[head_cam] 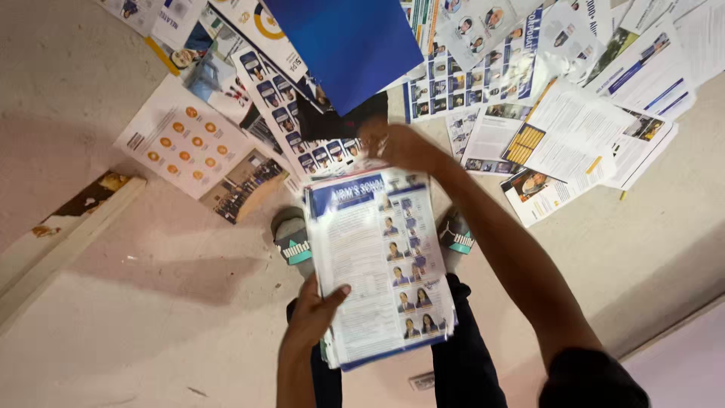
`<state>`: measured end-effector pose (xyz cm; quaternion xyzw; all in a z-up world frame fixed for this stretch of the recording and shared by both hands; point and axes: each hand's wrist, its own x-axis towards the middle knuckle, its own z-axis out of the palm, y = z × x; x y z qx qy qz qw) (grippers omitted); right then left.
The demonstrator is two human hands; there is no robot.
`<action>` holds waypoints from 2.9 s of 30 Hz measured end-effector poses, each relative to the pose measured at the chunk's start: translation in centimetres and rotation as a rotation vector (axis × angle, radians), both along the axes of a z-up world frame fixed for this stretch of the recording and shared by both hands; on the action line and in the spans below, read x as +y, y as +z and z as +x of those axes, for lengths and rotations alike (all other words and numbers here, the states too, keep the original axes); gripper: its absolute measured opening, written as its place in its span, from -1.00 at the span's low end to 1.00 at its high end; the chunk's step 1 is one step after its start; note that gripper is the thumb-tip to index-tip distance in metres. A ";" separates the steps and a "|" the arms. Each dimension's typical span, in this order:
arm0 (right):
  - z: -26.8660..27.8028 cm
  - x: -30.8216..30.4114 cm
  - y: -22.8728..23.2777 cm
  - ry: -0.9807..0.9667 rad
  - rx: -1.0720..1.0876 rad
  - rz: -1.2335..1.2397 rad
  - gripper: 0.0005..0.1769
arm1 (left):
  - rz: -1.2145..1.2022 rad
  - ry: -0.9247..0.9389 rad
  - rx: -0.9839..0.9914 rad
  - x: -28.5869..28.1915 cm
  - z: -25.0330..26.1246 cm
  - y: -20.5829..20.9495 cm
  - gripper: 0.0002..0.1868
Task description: The person picks up several papers and brochures from the floor, gathers them into a stack, and places the stack on a desk next to a computer monitor.
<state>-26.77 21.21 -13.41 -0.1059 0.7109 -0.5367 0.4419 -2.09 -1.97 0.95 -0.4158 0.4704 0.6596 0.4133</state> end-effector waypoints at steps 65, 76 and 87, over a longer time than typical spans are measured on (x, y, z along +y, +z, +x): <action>23.1 12.8 16.8 -0.918 -0.430 -0.055 -0.37 | 0.007 -0.206 0.211 5.8 -6.5 -1.0 -0.37; 27.5 13.7 14.0 -0.893 -0.333 0.190 -0.52 | -0.196 -0.530 0.546 13.0 -6.2 -5.2 -0.28; 29.3 18.2 23.8 -0.818 -0.470 -0.162 -0.31 | 0.051 0.031 0.045 11.1 -6.5 0.0 -0.42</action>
